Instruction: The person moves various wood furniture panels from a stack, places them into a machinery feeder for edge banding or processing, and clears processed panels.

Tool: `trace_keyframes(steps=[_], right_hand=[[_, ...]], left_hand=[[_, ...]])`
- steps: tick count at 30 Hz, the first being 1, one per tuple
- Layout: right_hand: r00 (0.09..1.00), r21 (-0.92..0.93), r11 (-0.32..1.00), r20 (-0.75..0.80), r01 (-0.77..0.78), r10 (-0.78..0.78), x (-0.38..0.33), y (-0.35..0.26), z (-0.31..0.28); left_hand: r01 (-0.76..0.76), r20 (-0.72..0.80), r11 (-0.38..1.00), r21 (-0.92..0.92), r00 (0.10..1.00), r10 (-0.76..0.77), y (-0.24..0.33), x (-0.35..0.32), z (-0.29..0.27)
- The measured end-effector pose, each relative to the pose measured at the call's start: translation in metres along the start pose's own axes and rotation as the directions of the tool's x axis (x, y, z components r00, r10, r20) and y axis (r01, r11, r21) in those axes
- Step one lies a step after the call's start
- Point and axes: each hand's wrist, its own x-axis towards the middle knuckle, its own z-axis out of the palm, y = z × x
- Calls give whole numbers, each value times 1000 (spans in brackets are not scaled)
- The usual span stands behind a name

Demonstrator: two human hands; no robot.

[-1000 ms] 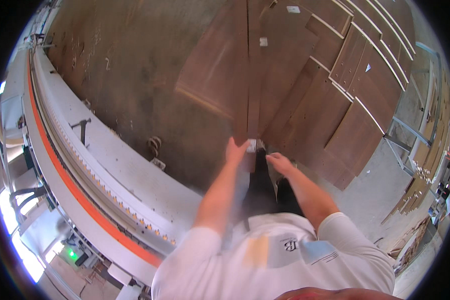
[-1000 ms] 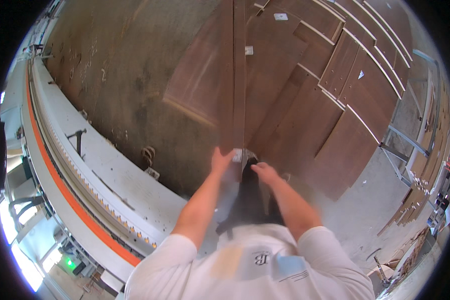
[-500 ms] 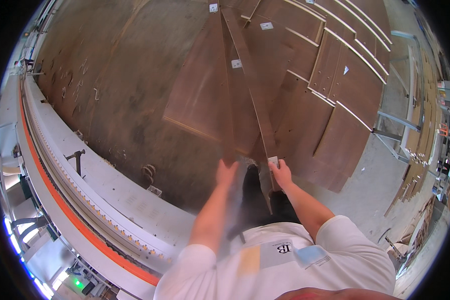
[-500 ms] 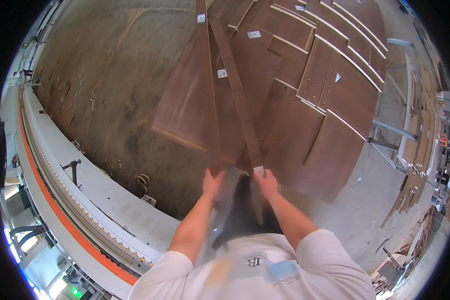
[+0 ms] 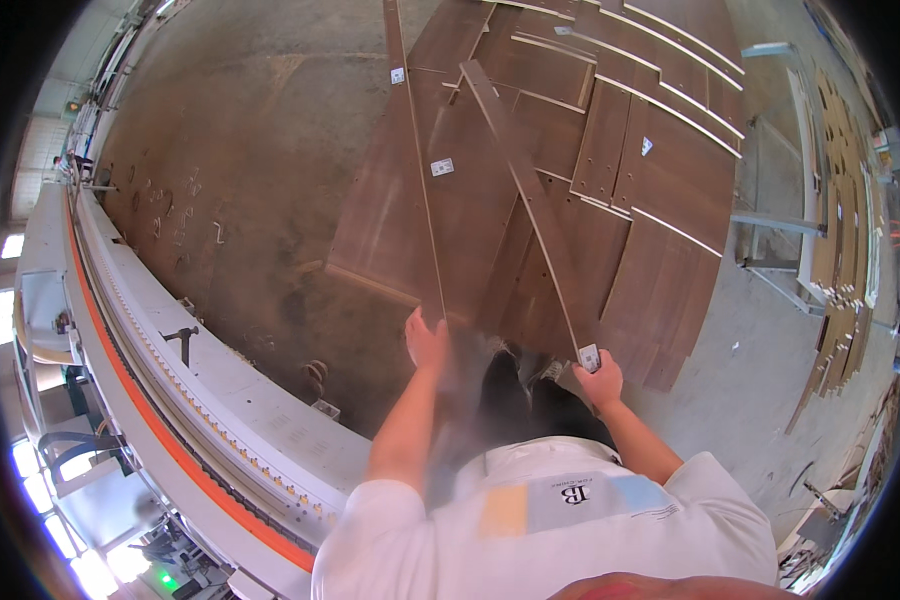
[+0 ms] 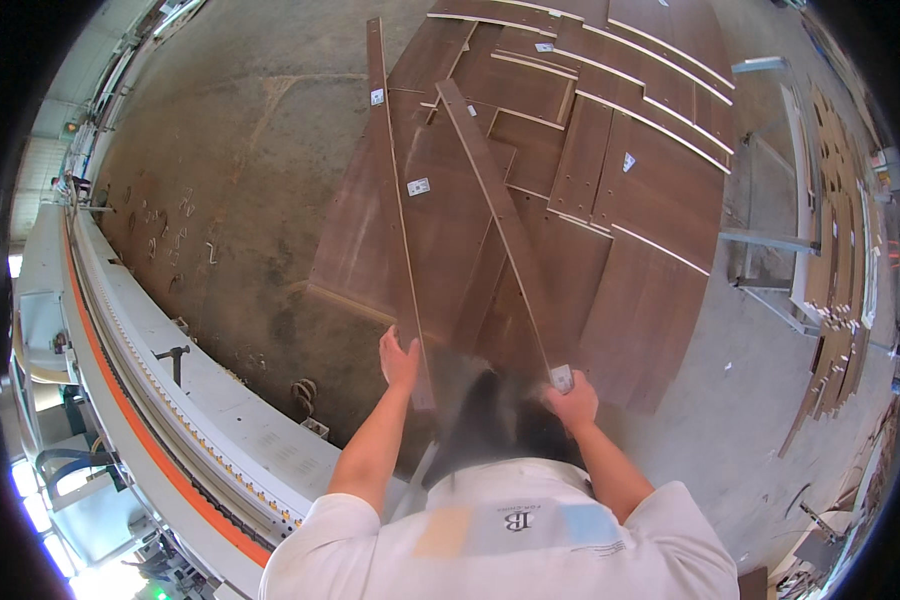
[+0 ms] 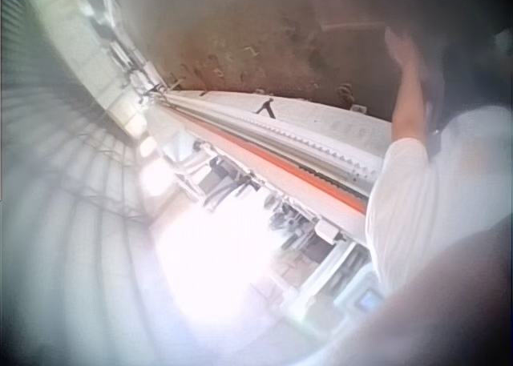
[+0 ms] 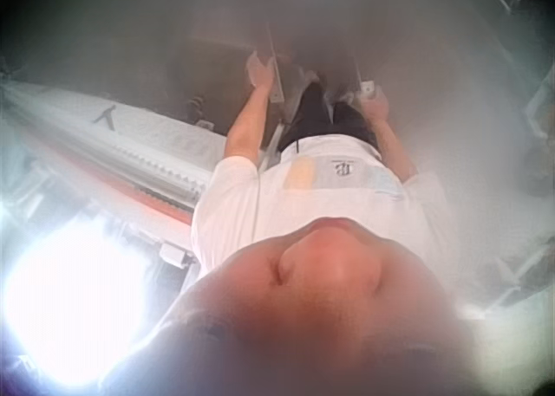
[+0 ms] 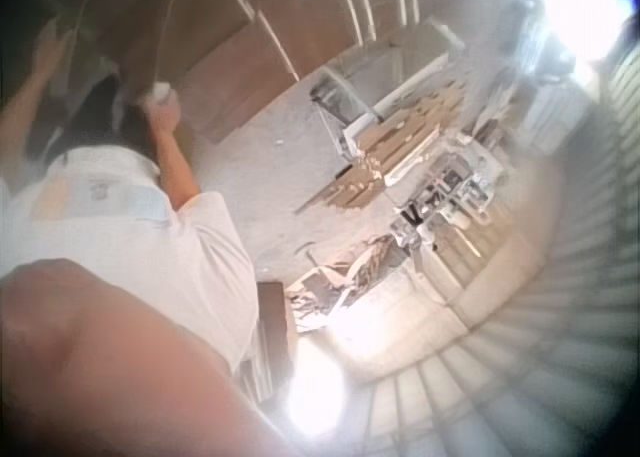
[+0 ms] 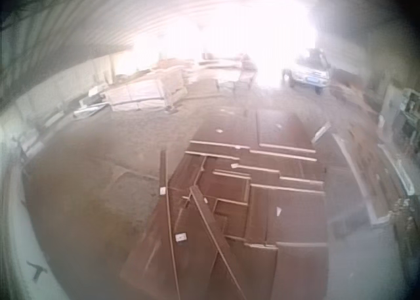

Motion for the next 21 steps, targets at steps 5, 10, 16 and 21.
trace_keyframes(steps=[5, 10, 16, 21], right_hand=[[998, 48, 997, -40, -54, 56, 18, 19, -18], [993, 54, 993, 46, -107, 105, 45, 36, -26], [971, 1, 971, 26, -240, 239, 43, 32, -21], [940, 29, 943, 91, -332, 328, 37, 16, -21]], left_hand=[[-113, 120, 989, -96, 985, 124, 37, 49, 22], [-310, 111, 949, -56, 943, 314, 98, 177, 57], [-449, 22, 888, 102, 893, 449, 191, 381, 97], [-412, -119, 865, 286, 880, 459, 250, 511, 124]])
